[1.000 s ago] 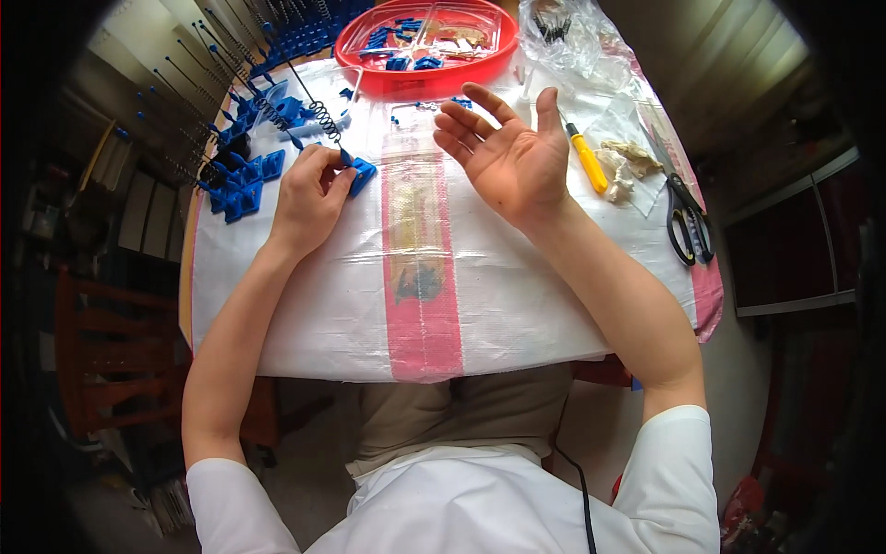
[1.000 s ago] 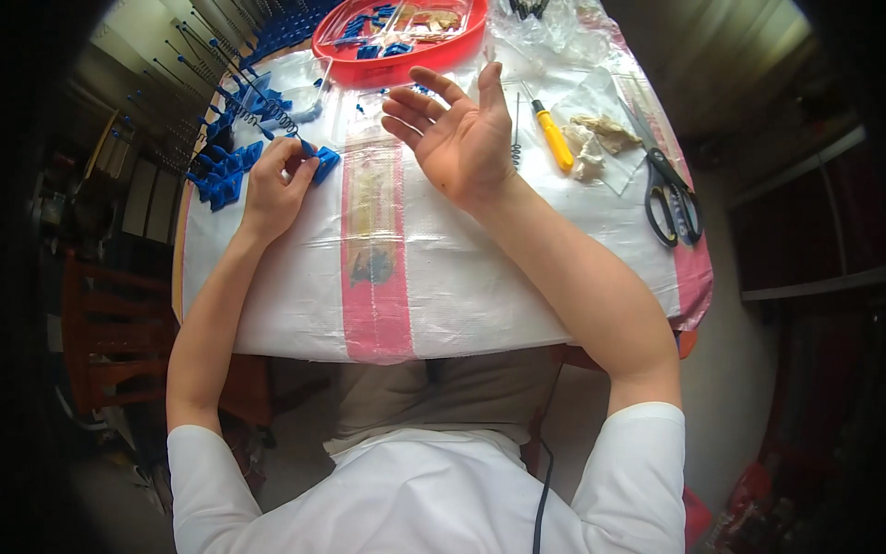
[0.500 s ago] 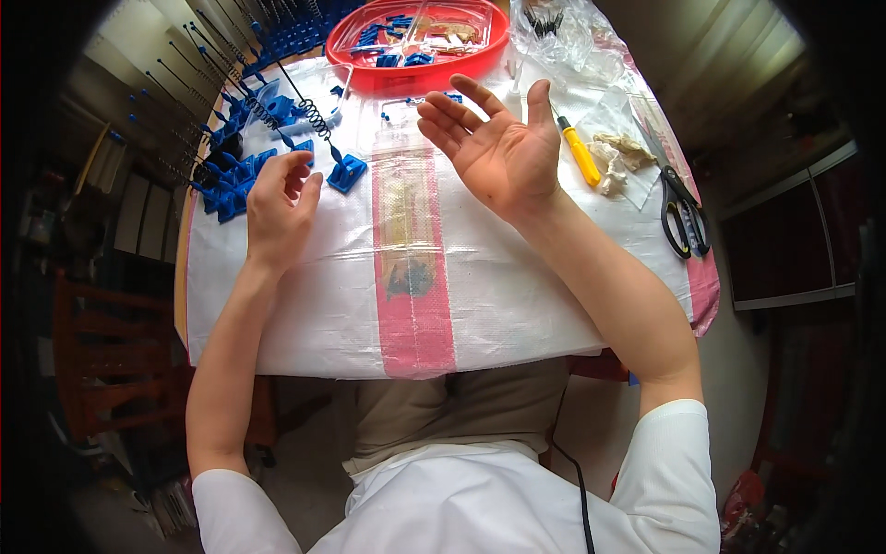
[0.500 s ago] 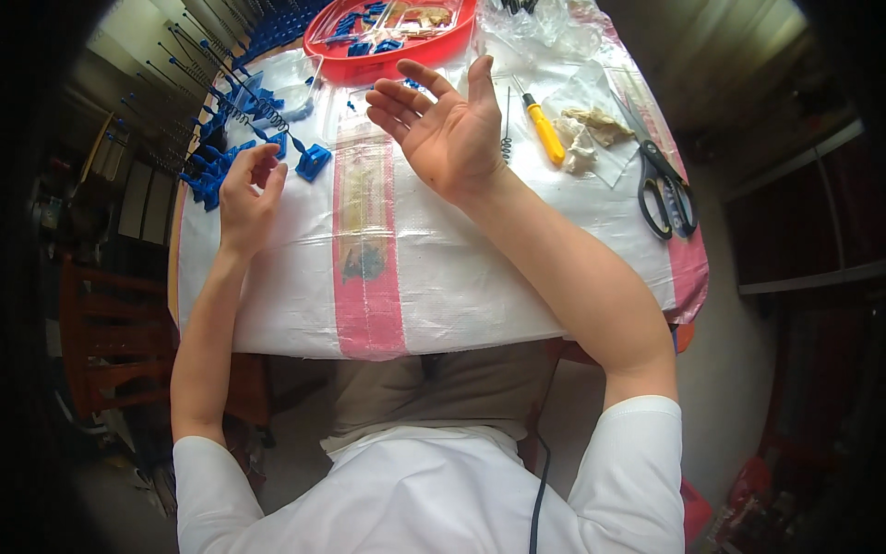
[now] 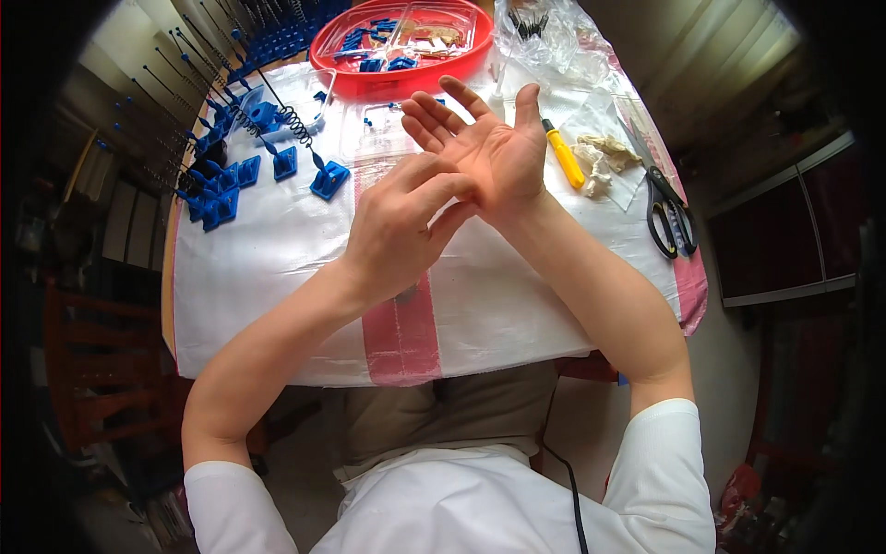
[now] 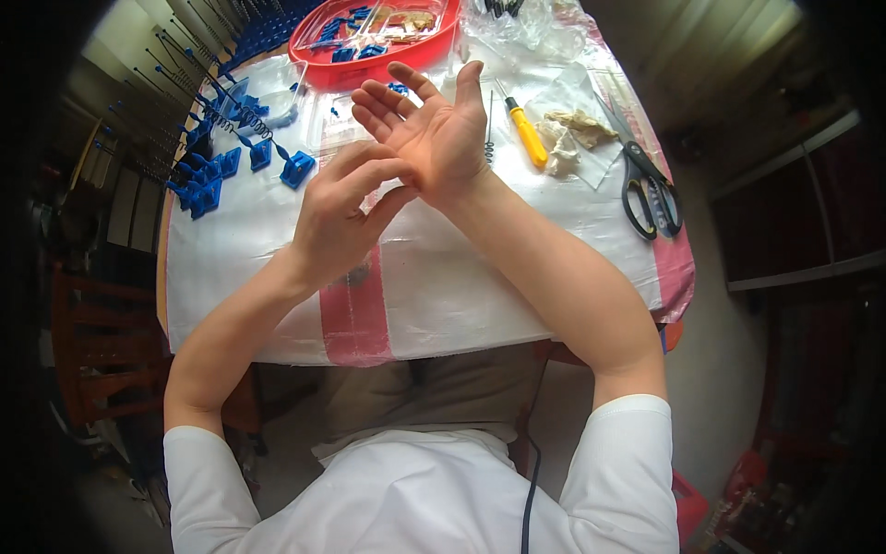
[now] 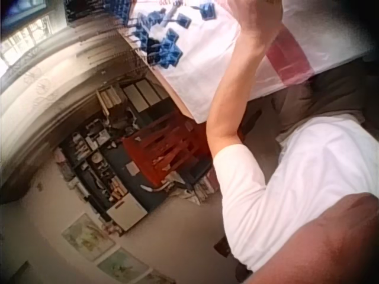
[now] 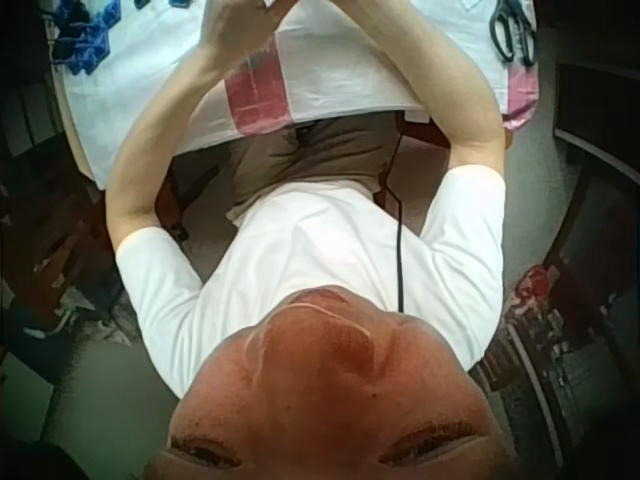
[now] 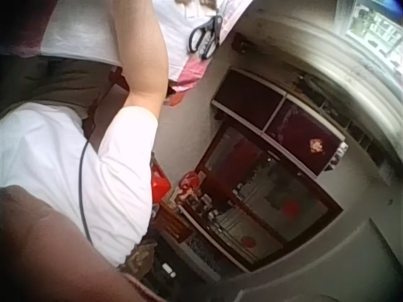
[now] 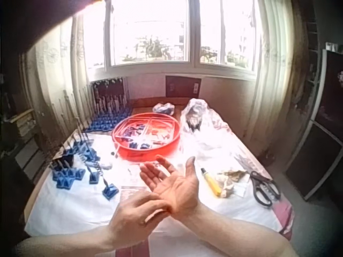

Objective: Manually assembling wire spring antennas by attaching components and sliding a spring onto a rod.

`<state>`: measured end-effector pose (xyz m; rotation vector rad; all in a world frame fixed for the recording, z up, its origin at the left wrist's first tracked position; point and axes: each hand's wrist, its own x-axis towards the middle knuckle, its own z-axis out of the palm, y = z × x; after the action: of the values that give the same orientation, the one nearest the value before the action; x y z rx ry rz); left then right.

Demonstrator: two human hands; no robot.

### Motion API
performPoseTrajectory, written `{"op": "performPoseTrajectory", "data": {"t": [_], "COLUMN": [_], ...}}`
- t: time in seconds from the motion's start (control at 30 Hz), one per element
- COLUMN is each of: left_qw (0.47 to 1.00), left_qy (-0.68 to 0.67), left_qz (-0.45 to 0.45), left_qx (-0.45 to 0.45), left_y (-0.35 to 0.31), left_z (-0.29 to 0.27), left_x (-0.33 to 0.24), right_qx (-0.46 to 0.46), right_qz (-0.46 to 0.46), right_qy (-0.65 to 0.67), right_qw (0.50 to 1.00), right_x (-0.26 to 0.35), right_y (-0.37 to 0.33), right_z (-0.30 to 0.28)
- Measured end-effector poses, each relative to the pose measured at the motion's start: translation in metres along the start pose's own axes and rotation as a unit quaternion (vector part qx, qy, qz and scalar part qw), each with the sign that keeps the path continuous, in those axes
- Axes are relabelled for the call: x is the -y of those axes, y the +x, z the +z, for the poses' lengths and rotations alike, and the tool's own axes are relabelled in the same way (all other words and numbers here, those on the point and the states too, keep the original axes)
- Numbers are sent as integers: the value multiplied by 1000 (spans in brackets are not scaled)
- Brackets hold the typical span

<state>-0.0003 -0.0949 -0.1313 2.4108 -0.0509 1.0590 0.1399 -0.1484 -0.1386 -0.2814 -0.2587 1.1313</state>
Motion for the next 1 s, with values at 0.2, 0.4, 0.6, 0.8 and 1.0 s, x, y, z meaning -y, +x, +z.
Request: {"op": "performPoseTrajectory", "data": {"t": [0.2, 0.4, 0.6, 0.8, 1.0], "left_qw": [995, 999, 994, 981, 954], "left_qy": [45, 30, 60, 42, 70], "left_qz": [88, -11, -39, -184, -274], "left_qx": [-12, 44, 80, 53, -99], "left_y": [-1, -13, -20, -50, -56], "left_z": [6, -2, -10, -56, -77], "left_x": [8, 10, 5, 5, 55], "right_qx": [-15, 26, 44, 7, 5], "right_qz": [-13, -109, -178, -214, -210], "right_qy": [4, -13, -312, -522, -566], "right_qw": [1000, 994, 932, 826, 797], "right_x": [0, 28, 35, 14, 1], "right_y": [-1, 9, 15, 6, 9], "right_z": [6, 17, -1, 4, 1]}}
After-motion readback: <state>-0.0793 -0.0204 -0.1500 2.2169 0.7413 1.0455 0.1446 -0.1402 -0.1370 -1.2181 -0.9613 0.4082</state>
